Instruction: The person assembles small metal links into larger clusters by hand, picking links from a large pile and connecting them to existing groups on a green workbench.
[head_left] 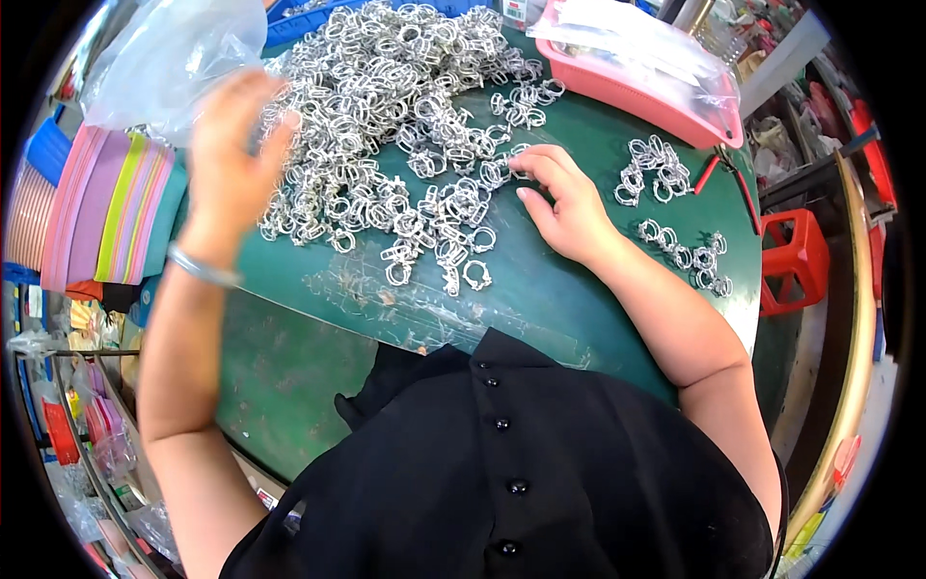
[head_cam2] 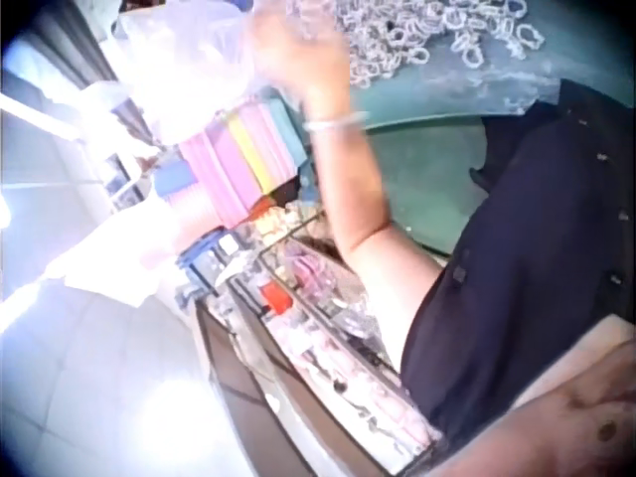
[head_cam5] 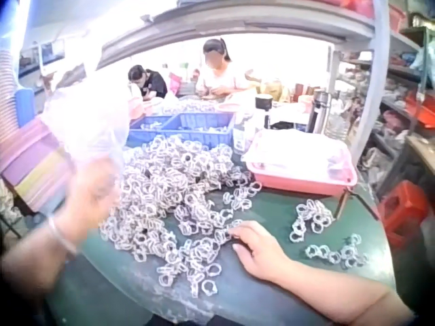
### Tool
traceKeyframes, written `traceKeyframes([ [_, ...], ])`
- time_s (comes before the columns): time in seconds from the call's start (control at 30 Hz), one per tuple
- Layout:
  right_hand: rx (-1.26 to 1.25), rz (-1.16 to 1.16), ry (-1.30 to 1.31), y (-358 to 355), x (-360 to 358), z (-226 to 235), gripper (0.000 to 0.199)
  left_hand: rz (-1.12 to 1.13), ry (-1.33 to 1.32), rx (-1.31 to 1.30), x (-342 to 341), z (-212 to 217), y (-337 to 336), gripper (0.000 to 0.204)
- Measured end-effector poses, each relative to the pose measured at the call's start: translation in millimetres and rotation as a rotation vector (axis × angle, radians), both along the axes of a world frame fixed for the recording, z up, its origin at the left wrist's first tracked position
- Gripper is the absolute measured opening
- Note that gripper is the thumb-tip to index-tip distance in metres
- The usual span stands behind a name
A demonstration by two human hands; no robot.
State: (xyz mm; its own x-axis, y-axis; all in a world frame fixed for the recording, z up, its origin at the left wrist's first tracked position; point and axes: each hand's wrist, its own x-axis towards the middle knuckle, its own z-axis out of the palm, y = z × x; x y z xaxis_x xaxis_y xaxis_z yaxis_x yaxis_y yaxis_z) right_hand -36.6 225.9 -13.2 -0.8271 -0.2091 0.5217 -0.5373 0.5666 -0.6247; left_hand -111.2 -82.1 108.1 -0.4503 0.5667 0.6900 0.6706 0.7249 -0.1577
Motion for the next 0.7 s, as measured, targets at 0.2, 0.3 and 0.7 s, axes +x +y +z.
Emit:
traceKeyframes([
  [0.2, 0.182, -0.009, 0.008, -4, 0, 1, 0.043, -0.060, -0.616, -0.002, 72, -93, 52, 0.060],
  [0.3, 0.173, -0.159, 0.139, 1, -5, 1, 0.044, -0.024, -0.630, -0.063, 82, -99, 69, 0.064],
  [0.7, 0.153, -0.143, -0.065, 13, -9, -8, 0.026, 0.050, -0.551, 0.054, 71, -114, 71, 0.043],
])
